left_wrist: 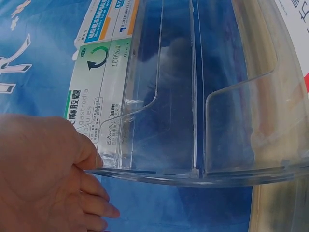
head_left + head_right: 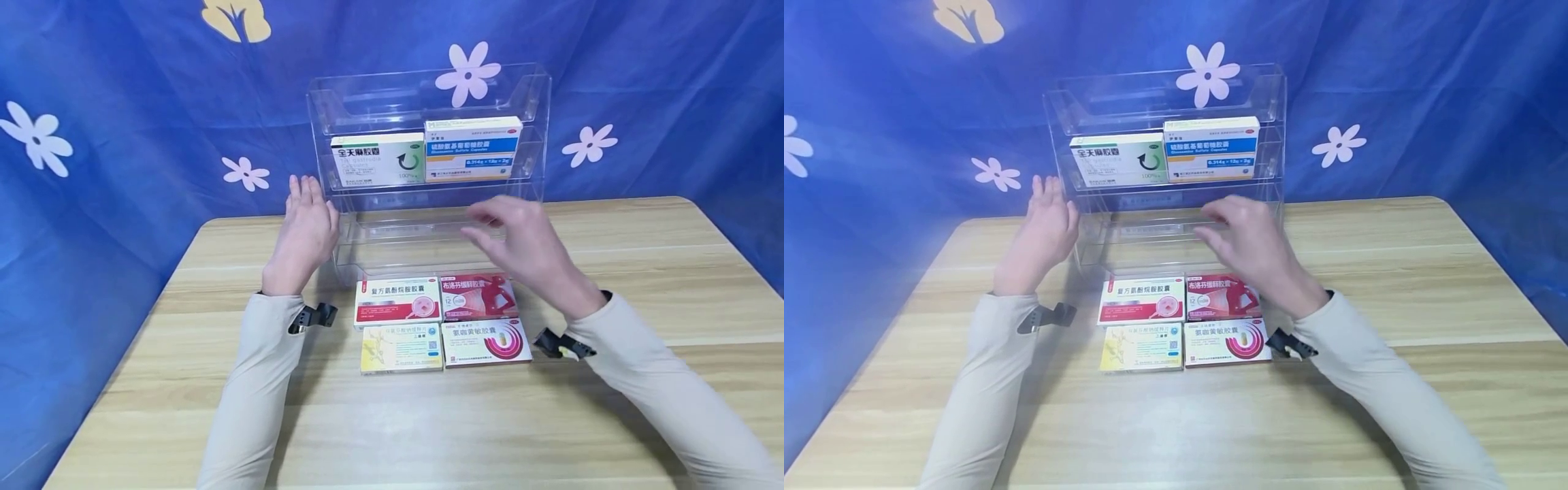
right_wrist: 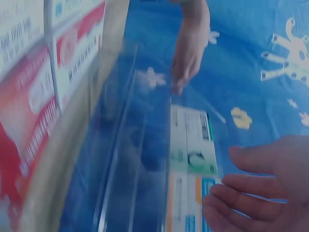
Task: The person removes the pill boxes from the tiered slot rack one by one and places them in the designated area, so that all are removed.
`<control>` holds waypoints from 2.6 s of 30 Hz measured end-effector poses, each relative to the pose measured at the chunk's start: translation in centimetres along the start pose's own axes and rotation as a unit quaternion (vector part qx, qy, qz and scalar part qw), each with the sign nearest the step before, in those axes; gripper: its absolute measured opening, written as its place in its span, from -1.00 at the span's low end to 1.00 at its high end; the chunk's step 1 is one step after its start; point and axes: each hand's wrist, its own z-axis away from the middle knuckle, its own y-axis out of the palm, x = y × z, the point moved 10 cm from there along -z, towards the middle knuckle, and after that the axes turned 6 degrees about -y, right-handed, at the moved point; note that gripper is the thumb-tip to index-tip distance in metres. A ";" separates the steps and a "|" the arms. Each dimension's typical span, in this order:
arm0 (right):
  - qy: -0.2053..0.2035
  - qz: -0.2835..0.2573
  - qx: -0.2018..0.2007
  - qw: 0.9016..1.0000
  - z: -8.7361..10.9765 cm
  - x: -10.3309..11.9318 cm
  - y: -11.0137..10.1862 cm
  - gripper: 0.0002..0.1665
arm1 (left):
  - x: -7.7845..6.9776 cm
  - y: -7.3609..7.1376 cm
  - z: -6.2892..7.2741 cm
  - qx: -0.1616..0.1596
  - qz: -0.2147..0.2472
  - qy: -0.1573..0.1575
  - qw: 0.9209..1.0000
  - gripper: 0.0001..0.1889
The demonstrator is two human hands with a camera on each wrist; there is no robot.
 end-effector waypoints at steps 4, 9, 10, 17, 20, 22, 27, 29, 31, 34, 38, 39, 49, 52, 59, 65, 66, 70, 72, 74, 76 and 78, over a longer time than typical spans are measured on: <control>-0.005 0.023 -0.055 0.998 -1.2 -1.0 -2.3 -0.73 | 0.0 0.0 -0.1 0.000 -0.001 -0.002 1.000 -0.38; 0.004 0.066 -0.087 0.994 -2.3 -2.1 -4.2 -0.67 | 0.0 -0.2 0.0 -0.005 -0.003 -0.004 1.000 -0.38; 0.004 0.073 -0.093 0.993 -2.5 -2.2 -4.5 -0.66 | 0.0 -0.2 0.1 -0.004 -0.004 -0.005 1.000 -0.38; 0.027 0.088 -0.114 0.989 -3.8 -3.6 -6.2 -0.60 | 0.1 -0.2 0.1 -0.003 -0.008 -0.013 1.000 -0.38; 0.046 0.095 -0.108 0.988 -4.5 -4.6 -6.6 -0.58 | 0.1 -0.2 0.2 -0.002 -0.012 -0.014 1.000 -0.37; 0.057 0.101 -0.099 0.988 -5.0 -5.3 -6.7 -0.56 | 0.1 -0.2 0.2 -0.001 -0.016 -0.014 1.000 -0.37; 0.102 0.103 -0.048 0.988 -6.0 -7.0 -6.0 -0.48 | 0.0 -0.3 0.2 -0.007 -0.020 -0.013 1.000 -0.37; 0.120 0.102 -0.029 0.987 -6.3 -7.4 -5.5 -0.46 | 0.1 -0.4 0.2 -0.011 -0.022 -0.012 1.000 -0.37; 0.130 0.100 -0.017 0.986 -6.5 -7.7 -5.0 -0.48 | 0.1 -0.4 0.2 -0.015 -0.024 -0.011 1.000 -0.37; 0.142 0.097 -0.005 0.985 -6.6 -8.0 -4.3 -0.47 | 0.1 -0.5 0.2 -0.019 -0.024 -0.007 1.000 -0.37; 0.153 0.091 -0.002 0.984 -6.6 -8.2 -3.9 -0.46 | -0.1 -1.0 0.2 -0.039 -0.016 0.005 0.999 -0.36; 0.152 0.090 -0.004 0.984 -6.6 -8.2 -3.9 -0.46 | -0.2 -1.2 0.3 -0.051 -0.011 0.010 0.999 -0.36; 0.155 0.084 -0.004 0.984 -6.8 -9.0 -4.3 -0.53 | -2.0 -2.8 0.9 -0.133 0.011 0.055 0.990 -0.29; 0.165 0.085 0.005 0.983 -6.8 -9.3 -4.1 -0.49 | -1.8 -2.5 0.8 -0.119 -0.002 0.036 0.992 -0.30; 0.171 0.082 0.003 0.982 -6.9 -9.5 -4.3 -0.44 | -1.2 -1.4 0.1 -0.081 -0.034 -0.015 0.996 -0.29; 0.171 0.075 0.001 0.982 -6.9 -9.6 -4.6 -0.46 | -0.8 -0.5 -0.5 -0.061 -0.039 -0.034 0.997 -0.31; 0.172 0.072 0.002 0.982 -6.9 -9.7 -4.6 -0.48 | -0.7 -0.5 -0.5 -0.066 -0.038 -0.036 0.996 -0.31; 0.173 0.047 -0.002 0.984 -6.9 -9.8 -4.9 -0.54 | -0.5 -0.7 -0.5 -0.082 -0.023 -0.038 0.996 -0.29; 0.179 0.032 -0.006 0.983 -6.8 -10.0 -5.2 -0.57 | -0.5 -0.7 -0.5 -0.086 -0.020 -0.036 0.995 -0.28; 0.185 0.022 -0.012 0.982 -6.8 -10.2 -5.5 -0.60 | -0.6 -0.8 -0.5 -0.086 -0.017 -0.033 0.996 -0.29; 0.191 0.019 -0.018 0.981 -6.6 -10.2 -5.8 -0.62 | -0.7 -0.8 -0.5 -0.087 -0.013 -0.031 0.996 -0.29; 0.189 0.017 -0.022 0.982 -6.6 -10.2 -6.0 -0.63 | -0.7 -0.8 -0.5 -0.089 -0.004 -0.028 0.996 -0.29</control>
